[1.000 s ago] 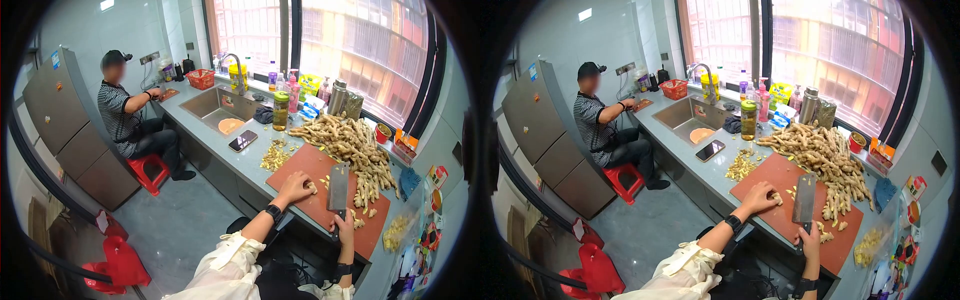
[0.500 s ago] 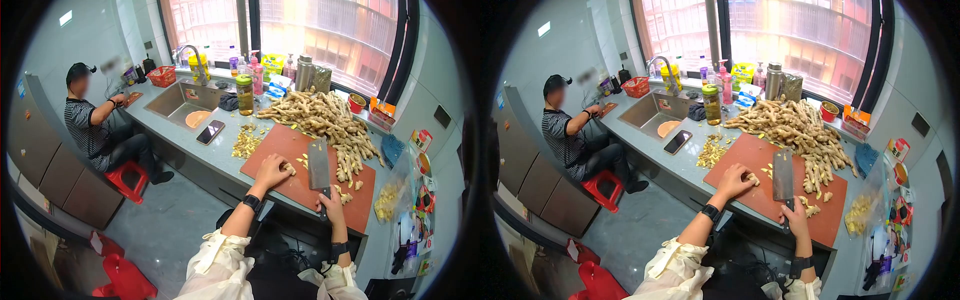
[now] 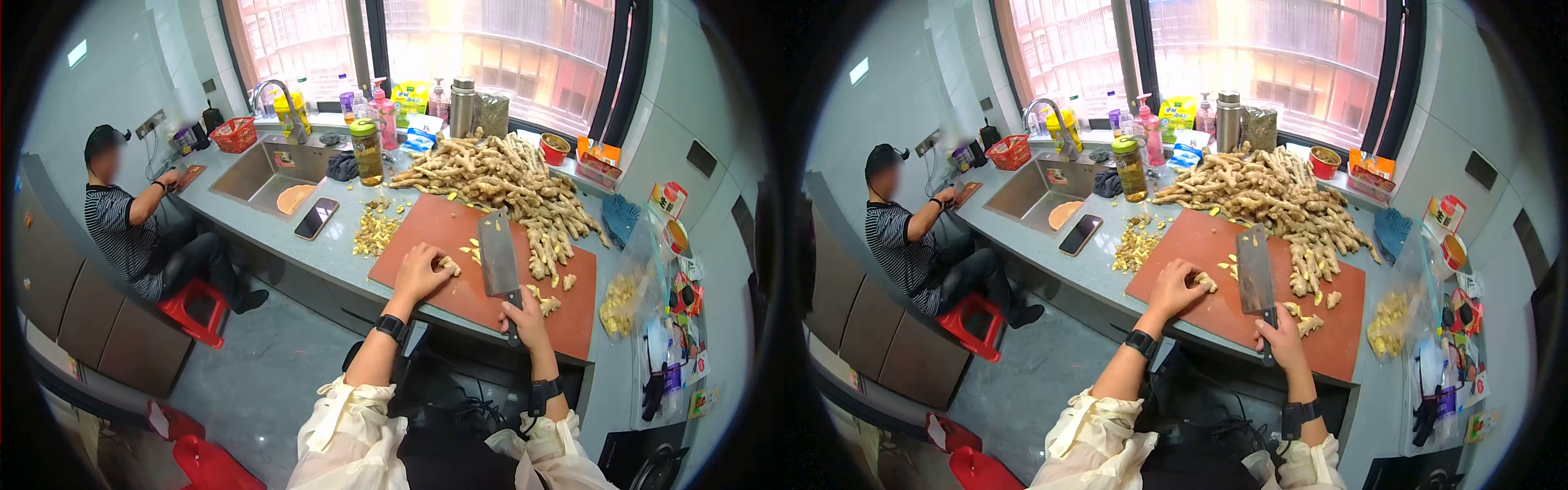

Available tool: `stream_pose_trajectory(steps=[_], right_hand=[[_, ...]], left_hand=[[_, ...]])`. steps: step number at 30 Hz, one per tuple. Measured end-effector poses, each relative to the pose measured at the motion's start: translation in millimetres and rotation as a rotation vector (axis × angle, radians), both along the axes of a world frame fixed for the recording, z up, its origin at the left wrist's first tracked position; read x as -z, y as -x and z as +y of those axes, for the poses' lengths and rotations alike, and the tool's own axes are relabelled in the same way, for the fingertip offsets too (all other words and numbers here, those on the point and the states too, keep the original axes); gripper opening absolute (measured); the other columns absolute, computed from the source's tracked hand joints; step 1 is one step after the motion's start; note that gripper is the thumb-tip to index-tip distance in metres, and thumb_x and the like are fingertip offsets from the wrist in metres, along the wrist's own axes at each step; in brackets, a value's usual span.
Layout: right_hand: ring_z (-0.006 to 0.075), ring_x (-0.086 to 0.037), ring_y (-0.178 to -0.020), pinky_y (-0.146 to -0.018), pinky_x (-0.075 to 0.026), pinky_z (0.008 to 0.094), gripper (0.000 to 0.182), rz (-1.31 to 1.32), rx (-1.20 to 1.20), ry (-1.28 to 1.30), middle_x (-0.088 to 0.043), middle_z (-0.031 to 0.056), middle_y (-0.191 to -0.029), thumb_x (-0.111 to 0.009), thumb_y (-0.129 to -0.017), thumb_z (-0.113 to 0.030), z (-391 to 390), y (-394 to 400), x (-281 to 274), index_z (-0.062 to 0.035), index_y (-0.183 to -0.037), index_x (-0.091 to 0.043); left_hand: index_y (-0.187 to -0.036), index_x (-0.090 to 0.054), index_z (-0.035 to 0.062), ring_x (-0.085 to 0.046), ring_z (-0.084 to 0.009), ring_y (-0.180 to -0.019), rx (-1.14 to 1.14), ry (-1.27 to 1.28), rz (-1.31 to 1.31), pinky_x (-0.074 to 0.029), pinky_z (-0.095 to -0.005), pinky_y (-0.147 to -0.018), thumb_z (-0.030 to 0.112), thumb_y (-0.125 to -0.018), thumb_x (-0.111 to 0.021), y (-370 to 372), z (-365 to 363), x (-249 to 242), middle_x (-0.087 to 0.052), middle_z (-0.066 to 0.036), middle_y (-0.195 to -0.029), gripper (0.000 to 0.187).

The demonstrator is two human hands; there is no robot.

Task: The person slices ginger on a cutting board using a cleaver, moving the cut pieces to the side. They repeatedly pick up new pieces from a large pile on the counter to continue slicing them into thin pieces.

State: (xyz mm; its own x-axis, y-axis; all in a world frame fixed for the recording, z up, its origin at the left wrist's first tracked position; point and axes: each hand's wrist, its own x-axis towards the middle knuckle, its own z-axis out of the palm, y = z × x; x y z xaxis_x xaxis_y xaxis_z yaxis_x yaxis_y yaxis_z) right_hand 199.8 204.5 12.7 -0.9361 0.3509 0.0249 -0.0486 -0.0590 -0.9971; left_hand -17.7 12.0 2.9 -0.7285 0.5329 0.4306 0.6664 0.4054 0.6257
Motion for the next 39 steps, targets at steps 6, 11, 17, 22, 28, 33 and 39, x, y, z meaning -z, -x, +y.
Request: stream_pose_trajectory(steps=[6, 11, 17, 22, 28, 33, 39], right_hand=[[0.0128, -0.061, -0.057, -0.055, -0.051, 0.0272, 0.035, -0.004, -0.007, 0.002, -0.063, 0.0073, -0.077, -0.064, -0.100, -0.009, 1.2, 1.8, -4.9, 0.0004, -0.131, -0.052], [0.0120, -0.061, -0.057, -0.055, -0.051, 0.0263, 0.030, -0.019, -0.002, 0.025, -0.064, 0.0068, -0.077, -0.064, -0.100, -0.010, -1.6, -0.5, -4.5, -0.0005, -0.126, -0.052], [0.0113, -0.061, -0.057, -0.055, -0.051, 0.0261, 0.030, -0.021, 0.006, 0.024, -0.063, 0.0058, -0.077, -0.064, -0.100, -0.010, -0.6, 1.0, -1.3, -0.0008, -0.126, -0.053], [0.0112, -0.061, -0.058, -0.056, -0.051, 0.0259, 0.032, -0.014, 0.016, 0.013, -0.064, 0.0054, -0.078, -0.064, -0.100, -0.010, -1.6, 0.7, -3.6, -0.0002, -0.128, -0.053], [0.0112, -0.062, -0.058, -0.056, -0.051, 0.0263, 0.033, -0.032, 0.037, 0.000, -0.064, 0.0052, -0.078, -0.064, -0.099, -0.010, -3.0, 0.3, -4.2, 0.0005, -0.128, -0.053], [0.0113, -0.062, -0.058, -0.056, -0.051, 0.0265, 0.031, -0.041, 0.050, -0.013, -0.063, 0.0052, -0.078, -0.065, -0.099, -0.009, -4.2, 0.6, -7.7, 0.0005, -0.126, -0.053], [0.0115, -0.063, -0.059, -0.056, -0.052, 0.0261, 0.028, -0.040, 0.060, -0.013, -0.063, 0.0054, -0.078, -0.065, -0.099, -0.009, -4.5, 1.0, -7.9, 0.0002, -0.123, -0.054]], left_hand=[[-0.101, -0.074, 0.0103, -0.063, -0.0312, -0.106, -0.013, -0.001, -0.018, -0.049, -0.0453, -0.094, 0.036, -0.082, -0.080, -2.9, -0.3, -5.0, -0.067, -0.008, -0.105, 0.033], [-0.102, -0.073, 0.0106, -0.063, -0.0317, -0.107, 0.008, -0.007, -0.005, -0.049, -0.0450, -0.094, 0.035, -0.081, -0.081, -0.6, 0.2, -2.4, -0.067, -0.008, -0.106, 0.033], [-0.103, -0.073, 0.0116, -0.062, -0.0315, -0.107, 0.028, -0.012, -0.019, -0.048, -0.0444, -0.095, 0.035, -0.082, -0.080, 1.7, -1.3, -1.0, -0.067, -0.007, -0.106, 0.032], [-0.102, -0.073, 0.0111, -0.062, -0.0315, -0.106, 0.035, -0.040, -0.010, -0.048, -0.0445, -0.094, 0.034, -0.082, -0.080, 3.3, -0.4, 2.1, -0.067, -0.007, -0.104, 0.032], [-0.103, -0.073, 0.0102, -0.063, -0.0312, -0.103, 0.042, -0.048, -0.002, -0.048, -0.0450, -0.092, 0.032, -0.082, -0.080, 2.2, -2.1, -0.4, -0.067, -0.008, -0.102, 0.031], [-0.103, -0.073, 0.0095, -0.063, -0.0308, -0.103, 0.051, -0.060, -0.001, -0.048, -0.0446, -0.091, 0.030, -0.082, -0.080, 1.1, -3.1, -1.5, -0.067, -0.008, -0.102, 0.030], [-0.103, -0.073, 0.0091, -0.064, -0.0302, -0.102, 0.072, -0.066, 0.015, -0.049, -0.0437, -0.092, 0.029, -0.082, -0.080, 2.6, -2.7, -1.8, -0.068, -0.008, -0.102, 0.030]])
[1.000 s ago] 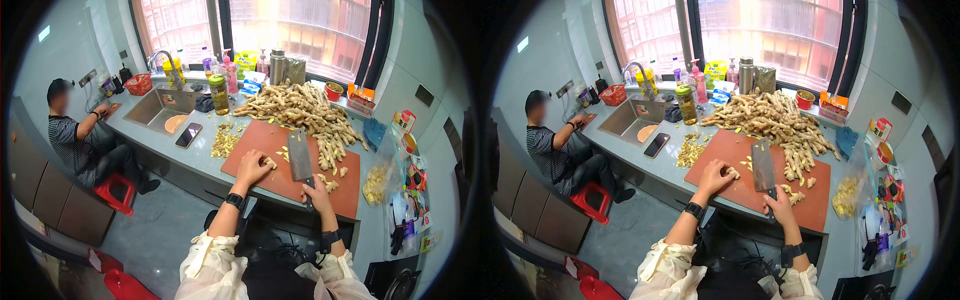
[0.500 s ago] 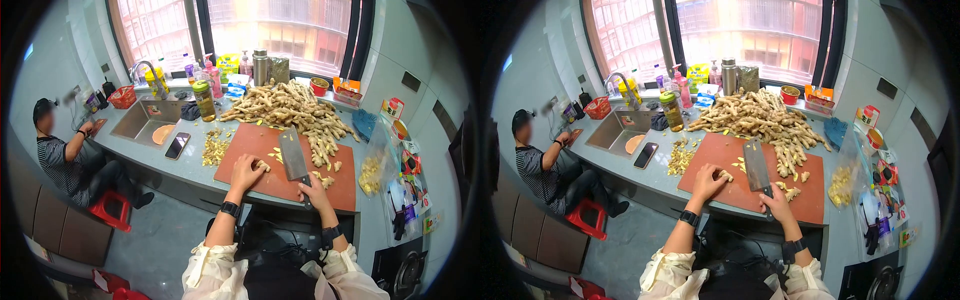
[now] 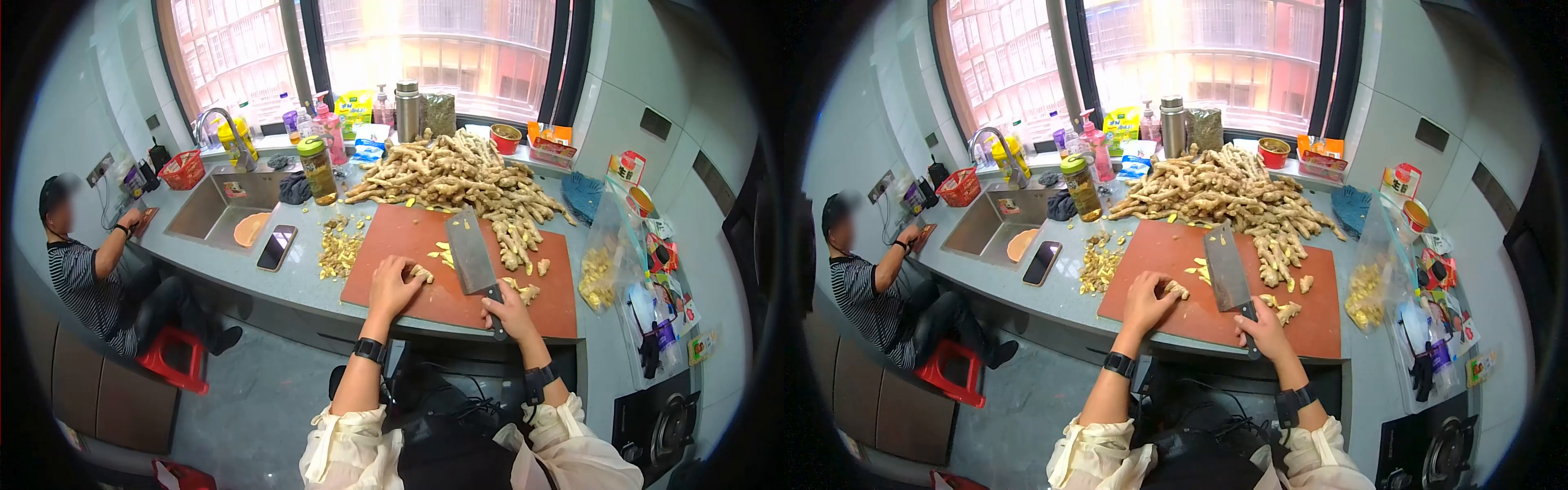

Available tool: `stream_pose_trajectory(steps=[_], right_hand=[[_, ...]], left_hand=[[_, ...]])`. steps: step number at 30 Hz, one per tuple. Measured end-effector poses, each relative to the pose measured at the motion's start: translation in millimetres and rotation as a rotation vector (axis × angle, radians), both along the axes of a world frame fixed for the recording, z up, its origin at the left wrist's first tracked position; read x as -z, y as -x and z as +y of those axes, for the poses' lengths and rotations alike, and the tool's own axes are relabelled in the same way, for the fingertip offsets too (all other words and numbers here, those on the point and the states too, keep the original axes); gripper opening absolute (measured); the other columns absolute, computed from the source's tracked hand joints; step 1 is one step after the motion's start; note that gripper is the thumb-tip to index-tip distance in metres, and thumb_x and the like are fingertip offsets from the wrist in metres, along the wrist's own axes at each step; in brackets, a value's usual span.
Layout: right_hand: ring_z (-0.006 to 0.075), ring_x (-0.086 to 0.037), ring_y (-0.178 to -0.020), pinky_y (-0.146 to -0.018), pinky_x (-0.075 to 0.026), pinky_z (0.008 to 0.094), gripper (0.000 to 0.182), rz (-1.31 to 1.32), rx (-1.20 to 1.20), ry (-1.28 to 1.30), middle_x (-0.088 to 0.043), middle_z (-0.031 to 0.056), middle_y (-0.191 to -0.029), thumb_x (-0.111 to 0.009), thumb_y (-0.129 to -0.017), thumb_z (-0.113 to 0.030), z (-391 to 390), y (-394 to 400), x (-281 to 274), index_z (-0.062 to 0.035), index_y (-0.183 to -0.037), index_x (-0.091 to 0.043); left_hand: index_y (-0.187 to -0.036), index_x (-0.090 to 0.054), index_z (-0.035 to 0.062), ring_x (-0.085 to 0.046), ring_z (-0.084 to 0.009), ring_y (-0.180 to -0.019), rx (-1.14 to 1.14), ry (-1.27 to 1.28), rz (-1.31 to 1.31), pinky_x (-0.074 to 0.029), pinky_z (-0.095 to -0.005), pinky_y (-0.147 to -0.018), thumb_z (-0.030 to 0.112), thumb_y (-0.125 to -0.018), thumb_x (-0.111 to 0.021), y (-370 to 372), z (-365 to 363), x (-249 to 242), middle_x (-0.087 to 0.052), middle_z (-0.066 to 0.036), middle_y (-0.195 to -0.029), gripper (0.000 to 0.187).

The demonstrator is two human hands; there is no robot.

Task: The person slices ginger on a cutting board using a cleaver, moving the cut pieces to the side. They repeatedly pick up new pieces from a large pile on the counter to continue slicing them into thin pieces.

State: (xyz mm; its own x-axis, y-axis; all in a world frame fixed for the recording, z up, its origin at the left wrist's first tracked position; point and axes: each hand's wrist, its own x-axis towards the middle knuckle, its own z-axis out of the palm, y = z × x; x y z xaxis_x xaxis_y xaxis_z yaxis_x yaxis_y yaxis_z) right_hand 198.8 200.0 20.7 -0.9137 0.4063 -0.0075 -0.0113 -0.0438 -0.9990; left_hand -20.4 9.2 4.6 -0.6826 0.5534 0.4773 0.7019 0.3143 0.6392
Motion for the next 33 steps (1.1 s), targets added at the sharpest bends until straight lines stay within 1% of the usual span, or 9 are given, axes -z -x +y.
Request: stream_pose_trajectory(steps=[8, 10, 16, 19, 28, 30, 33], right_hand=[[0.0116, -0.063, -0.059, -0.055, -0.052, 0.0263, 0.038, -0.007, 0.008, -0.003, -0.064, 0.0054, -0.080, -0.066, -0.099, -0.010, -1.0, -0.7, 2.2, 0.0004, -0.134, -0.053], [0.0115, -0.063, -0.059, -0.055, -0.052, 0.0261, 0.037, -0.018, 0.019, -0.023, -0.065, 0.0058, -0.080, -0.065, -0.099, -0.011, -2.9, -0.9, -1.5, 0.0002, -0.133, -0.053], [0.0115, -0.063, -0.059, -0.055, -0.053, 0.0259, 0.035, -0.021, 0.039, -0.040, -0.066, 0.0064, -0.080, -0.065, -0.099, -0.012, -2.1, 0.5, 2.5, 0.0000, -0.130, -0.053], [0.0116, -0.063, -0.059, -0.055, -0.053, 0.0259, 0.035, -0.032, 0.051, -0.057, -0.065, 0.0061, -0.080, -0.065, -0.098, -0.011, -4.0, 0.5, 3.2, -0.0002, -0.129, -0.054], [0.0117, -0.063, -0.060, -0.056, -0.053, 0.0263, 0.035, -0.015, 0.078, -0.047, -0.066, 0.0061, -0.082, -0.066, -0.098, -0.011, -8.0, 0.7, 4.3, -0.0007, -0.130, -0.054], [0.0113, -0.064, -0.062, -0.057, -0.053, 0.0266, 0.031, -0.029, 0.081, -0.016, -0.065, 0.0052, -0.081, -0.067, -0.098, -0.011, -8.6, 0.2, 1.0, 0.0007, -0.125, -0.054], [0.0115, -0.063, -0.062, -0.057, -0.053, 0.0265, 0.032, -0.022, 0.074, -0.023, -0.065, 0.0054, -0.081, -0.067, -0.098, -0.011, -8.7, -0.1, -0.5, 0.0006, -0.125, -0.054]], left_hand=[[-0.103, -0.072, 0.0092, -0.064, -0.0292, -0.101, 0.014, -0.004, -0.007, -0.048, -0.0427, -0.090, 0.028, -0.082, -0.080, 0.2, -0.4, 0.2, -0.068, -0.007, -0.102, 0.029], [-0.104, -0.072, 0.0077, -0.065, -0.0305, -0.099, 0.007, 0.001, -0.014, -0.050, -0.0429, -0.090, 0.028, -0.083, -0.081, -0.5, -1.8, -1.3, -0.069, -0.010, -0.101, 0.031], [-0.102, -0.072, 0.0074, -0.065, -0.0306, -0.099, -0.004, 0.006, -0.030, -0.050, -0.0432, -0.088, 0.027, -0.082, -0.081, 0.8, -1.8, 1.4, -0.068, -0.010, -0.100, 0.029], [-0.100, -0.071, 0.0085, -0.063, -0.0310, -0.096, 0.004, -0.020, -0.042, -0.048, -0.0434, -0.086, 0.026, -0.081, -0.080, 1.0, -2.4, 3.5, -0.066, -0.009, -0.097, 0.027], [-0.101, -0.072, 0.0091, -0.064, -0.0299, -0.098, 0.000, -0.028, -0.033, -0.048, -0.0430, -0.087, 0.026, -0.082, -0.079, 0.4, -3.4, 0.9, -0.068, -0.009, -0.099, 0.026], [-0.101, -0.072, 0.0093, -0.064, -0.0295, -0.098, 0.002, -0.015, -0.051, -0.048, -0.0429, -0.087, 0.026, -0.083, -0.079, 0.3, -3.7, 0.1, -0.068, -0.008, -0.099, 0.026], [-0.101, -0.072, 0.0093, -0.064, -0.0292, -0.099, 0.014, -0.033, -0.050, -0.047, -0.0428, -0.088, 0.026, -0.083, -0.079, 1.2, -3.7, 2.4, -0.068, -0.007, -0.100, 0.026]])
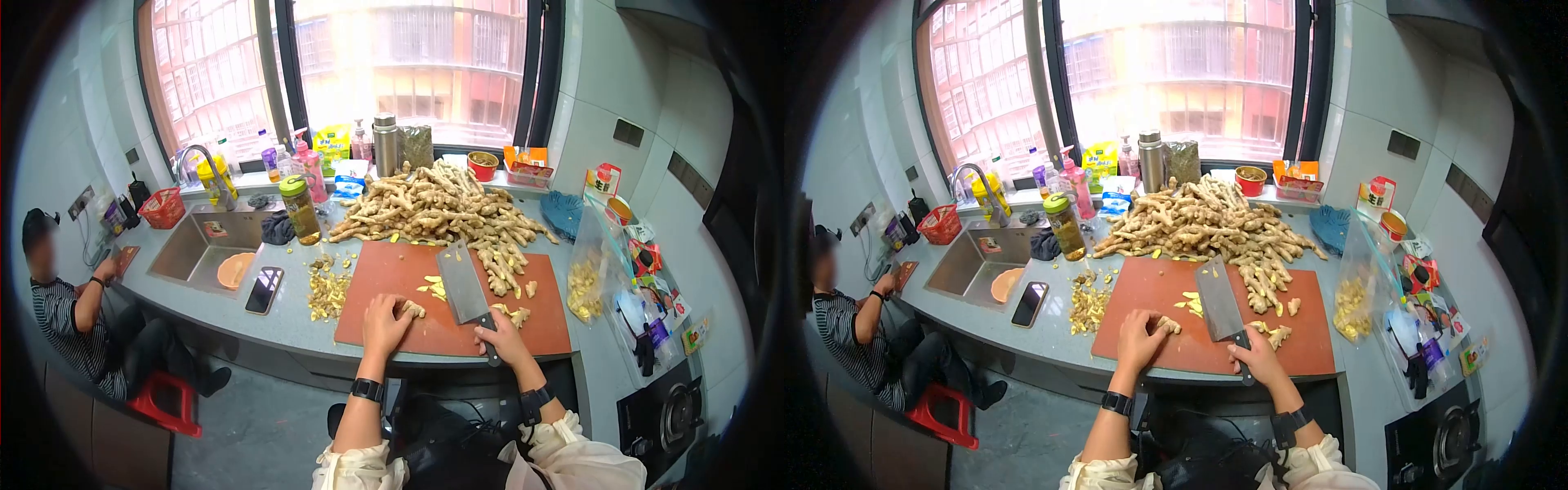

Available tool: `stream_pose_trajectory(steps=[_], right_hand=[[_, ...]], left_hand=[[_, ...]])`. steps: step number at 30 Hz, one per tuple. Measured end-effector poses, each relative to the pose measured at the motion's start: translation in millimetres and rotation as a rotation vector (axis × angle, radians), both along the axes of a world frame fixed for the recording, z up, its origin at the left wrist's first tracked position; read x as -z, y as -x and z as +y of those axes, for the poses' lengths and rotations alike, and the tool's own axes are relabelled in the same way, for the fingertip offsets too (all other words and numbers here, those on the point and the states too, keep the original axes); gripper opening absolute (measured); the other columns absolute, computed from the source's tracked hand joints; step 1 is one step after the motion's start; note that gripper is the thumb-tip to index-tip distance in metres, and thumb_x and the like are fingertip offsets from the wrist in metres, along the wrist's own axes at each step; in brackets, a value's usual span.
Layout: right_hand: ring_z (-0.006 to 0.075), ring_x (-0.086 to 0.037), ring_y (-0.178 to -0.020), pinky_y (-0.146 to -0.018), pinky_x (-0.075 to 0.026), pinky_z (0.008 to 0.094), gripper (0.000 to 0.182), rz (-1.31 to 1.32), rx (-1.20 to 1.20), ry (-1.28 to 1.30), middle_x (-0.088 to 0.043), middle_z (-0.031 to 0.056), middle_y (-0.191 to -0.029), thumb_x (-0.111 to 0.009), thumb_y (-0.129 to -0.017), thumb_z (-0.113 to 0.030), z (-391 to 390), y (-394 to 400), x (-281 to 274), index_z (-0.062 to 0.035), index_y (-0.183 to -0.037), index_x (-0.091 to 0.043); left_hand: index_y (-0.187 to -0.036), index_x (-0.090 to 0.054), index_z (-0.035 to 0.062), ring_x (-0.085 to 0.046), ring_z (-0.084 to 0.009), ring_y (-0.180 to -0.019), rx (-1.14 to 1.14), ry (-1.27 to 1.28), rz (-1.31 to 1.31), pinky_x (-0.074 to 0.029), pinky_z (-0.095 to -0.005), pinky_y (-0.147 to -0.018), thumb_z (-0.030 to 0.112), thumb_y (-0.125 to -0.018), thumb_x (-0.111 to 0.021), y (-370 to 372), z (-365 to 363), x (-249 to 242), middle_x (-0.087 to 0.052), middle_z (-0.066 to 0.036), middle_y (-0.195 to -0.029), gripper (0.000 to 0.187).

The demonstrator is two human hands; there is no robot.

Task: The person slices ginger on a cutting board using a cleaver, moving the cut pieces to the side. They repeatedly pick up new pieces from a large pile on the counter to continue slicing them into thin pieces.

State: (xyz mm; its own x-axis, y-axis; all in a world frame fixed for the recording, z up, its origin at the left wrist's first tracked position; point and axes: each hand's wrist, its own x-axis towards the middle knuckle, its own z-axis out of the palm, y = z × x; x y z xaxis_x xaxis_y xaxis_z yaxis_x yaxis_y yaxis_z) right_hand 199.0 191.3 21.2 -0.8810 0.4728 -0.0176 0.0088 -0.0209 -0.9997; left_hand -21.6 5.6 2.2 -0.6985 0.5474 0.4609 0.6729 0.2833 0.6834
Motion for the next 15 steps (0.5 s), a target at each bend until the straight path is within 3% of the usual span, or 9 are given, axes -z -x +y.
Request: stream_pose_trajectory(steps=[15], right_hand=[[0.0115, -0.064, -0.061, -0.057, -0.053, 0.0260, 0.031, 0.003, -0.013, 0.005, -0.065, 0.0059, -0.081, -0.066, -0.098, -0.010, 2.9, -0.3, 5.3, 0.0004, -0.124, -0.053]], left_hand=[[-0.102, -0.073, 0.0066, -0.065, -0.0299, -0.100, -0.004, 0.003, -0.005, -0.051, -0.0424, -0.089, 0.023, -0.083, -0.081, -1.3, 0.2, -2.0, -0.069, -0.010, -0.101, 0.027]])
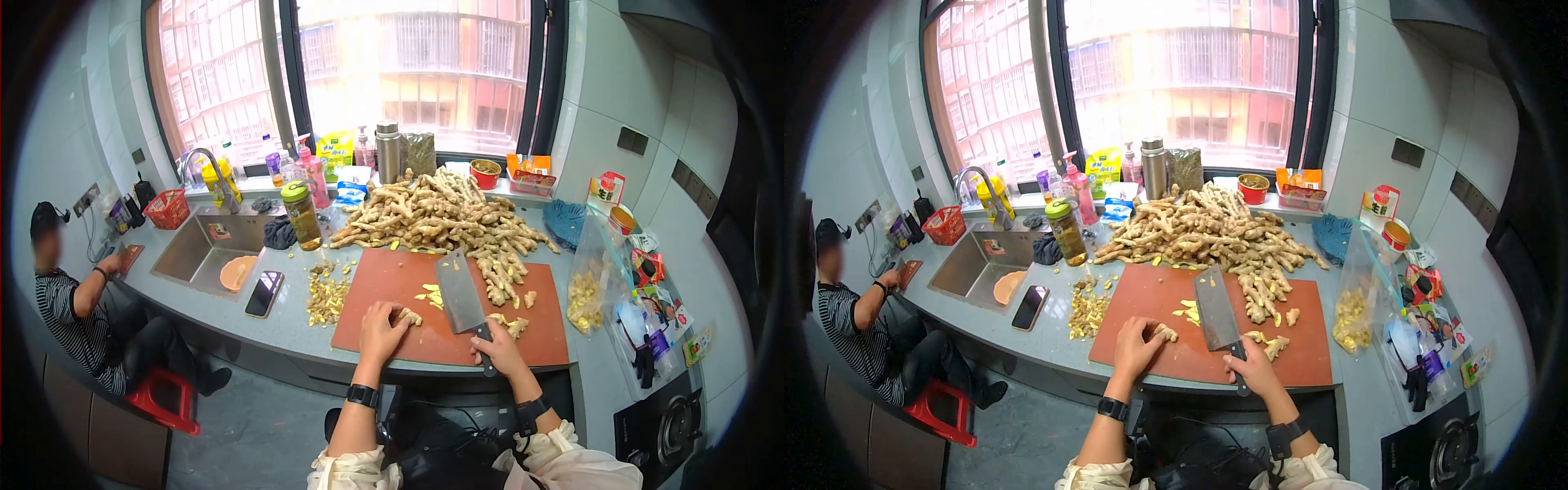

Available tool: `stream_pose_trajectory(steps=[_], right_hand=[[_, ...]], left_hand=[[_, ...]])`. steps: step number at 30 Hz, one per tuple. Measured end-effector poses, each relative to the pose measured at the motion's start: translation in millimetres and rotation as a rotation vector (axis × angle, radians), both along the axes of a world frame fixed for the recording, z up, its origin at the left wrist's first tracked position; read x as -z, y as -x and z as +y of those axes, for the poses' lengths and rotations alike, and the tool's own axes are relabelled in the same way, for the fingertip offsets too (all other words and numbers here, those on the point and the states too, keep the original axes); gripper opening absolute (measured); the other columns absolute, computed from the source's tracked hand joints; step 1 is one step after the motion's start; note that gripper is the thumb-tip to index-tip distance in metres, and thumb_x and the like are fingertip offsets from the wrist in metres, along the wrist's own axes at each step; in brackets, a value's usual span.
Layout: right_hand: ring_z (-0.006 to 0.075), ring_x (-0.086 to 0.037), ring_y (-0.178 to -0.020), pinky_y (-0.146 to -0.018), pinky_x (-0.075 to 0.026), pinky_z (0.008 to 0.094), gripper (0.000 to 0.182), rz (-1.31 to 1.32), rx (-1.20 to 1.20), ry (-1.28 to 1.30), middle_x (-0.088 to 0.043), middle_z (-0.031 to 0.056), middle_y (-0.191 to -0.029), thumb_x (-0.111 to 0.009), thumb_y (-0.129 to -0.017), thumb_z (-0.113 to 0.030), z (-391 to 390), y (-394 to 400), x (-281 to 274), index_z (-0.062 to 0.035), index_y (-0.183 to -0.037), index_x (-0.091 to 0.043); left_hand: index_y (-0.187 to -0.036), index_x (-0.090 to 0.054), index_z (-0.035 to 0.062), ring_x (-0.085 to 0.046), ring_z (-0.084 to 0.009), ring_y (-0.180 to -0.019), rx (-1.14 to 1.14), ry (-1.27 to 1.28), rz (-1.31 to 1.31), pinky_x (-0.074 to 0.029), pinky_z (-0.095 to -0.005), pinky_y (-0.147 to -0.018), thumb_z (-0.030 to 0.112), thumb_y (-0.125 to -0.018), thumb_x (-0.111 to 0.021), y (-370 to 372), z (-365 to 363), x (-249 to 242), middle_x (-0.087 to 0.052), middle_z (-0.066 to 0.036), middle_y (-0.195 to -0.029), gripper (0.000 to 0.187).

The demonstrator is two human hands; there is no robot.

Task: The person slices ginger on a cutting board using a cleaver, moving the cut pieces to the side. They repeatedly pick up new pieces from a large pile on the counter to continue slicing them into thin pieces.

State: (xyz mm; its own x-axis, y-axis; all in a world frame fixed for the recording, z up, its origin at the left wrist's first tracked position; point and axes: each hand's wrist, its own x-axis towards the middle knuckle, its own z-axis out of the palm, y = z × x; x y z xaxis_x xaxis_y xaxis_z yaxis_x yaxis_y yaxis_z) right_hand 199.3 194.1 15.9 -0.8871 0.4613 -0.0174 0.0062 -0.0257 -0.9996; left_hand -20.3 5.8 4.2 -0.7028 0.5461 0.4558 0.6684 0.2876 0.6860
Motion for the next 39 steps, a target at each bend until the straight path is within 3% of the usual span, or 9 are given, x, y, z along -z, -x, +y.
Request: stream_pose_trajectory(steps=[11, 16, 20, 23, 39], right_hand=[[0.0114, -0.063, -0.060, -0.057, -0.053, 0.0260, 0.026, 0.017, -0.016, -0.005, -0.065, 0.0062, -0.081, -0.066, -0.098, -0.010, 1.5, -0.7, 4.9, -0.0009, -0.119, -0.053], [0.0118, -0.064, -0.062, -0.057, -0.053, 0.0267, 0.036, 0.015, -0.006, 0.001, -0.065, 0.0055, -0.079, -0.068, -0.097, -0.011, 0.3, -0.4, 0.3, 0.0027, -0.127, -0.053], [0.0121, -0.063, -0.060, -0.056, -0.052, 0.0270, 0.026, 0.014, -0.005, -0.032, -0.065, 0.0063, -0.078, -0.068, -0.097, -0.009, 0.9, 0.2, -0.6, 0.0013, -0.116, -0.054], [0.0120, -0.063, -0.059, -0.056, -0.052, 0.0268, 0.025, 0.024, -0.011, -0.015, -0.065, 0.0065, -0.078, -0.067, -0.097, -0.009, 0.0, 0.3, -2.5, 0.0011, -0.116, -0.054], [0.0119, -0.063, -0.061, -0.057, -0.053, 0.0264, 0.035, 0.010, -0.028, -0.016, -0.065, 0.0065, -0.081, -0.066, -0.098, -0.011, 3.6, 2.0, -4.3, 0.0015, -0.128, -0.053]], left_hand=[[-0.102, -0.072, 0.0070, -0.065, -0.0297, -0.100, -0.011, 0.009, 0.013, -0.050, -0.0426, -0.089, 0.025, -0.082, -0.081, 2.5, 1.9, 7.5, -0.069, -0.009, -0.101, 0.028], [-0.100, -0.071, 0.0073, -0.064, -0.0313, -0.100, 0.009, 0.008, 0.003, -0.049, -0.0443, -0.089, 0.025, -0.081, -0.081, 3.2, 1.4, 4.3, -0.068, -0.010, -0.100, 0.027], [-0.099, -0.071, 0.0067, -0.064, -0.0318, -0.099, 0.010, -0.006, 0.019, -0.050, -0.0446, -0.088, 0.024, -0.081, -0.080, 3.5, 2.0, 5.8, -0.068, -0.010, -0.099, 0.027], [-0.099, -0.071, 0.0064, -0.064, -0.0317, -0.099, 0.009, -0.034, 0.031, -0.050, -0.0440, -0.088, 0.024, -0.081, -0.081, 4.0, 3.1, 7.7, -0.067, -0.010, -0.099, 0.027], [-0.097, -0.072, 0.0077, -0.064, -0.0313, -0.097, -0.017, -0.007, 0.025, -0.050, -0.0436, -0.086, 0.025, -0.078, -0.083, 6.2, 6.3, 4.9, -0.068, -0.010, -0.096, 0.028]])
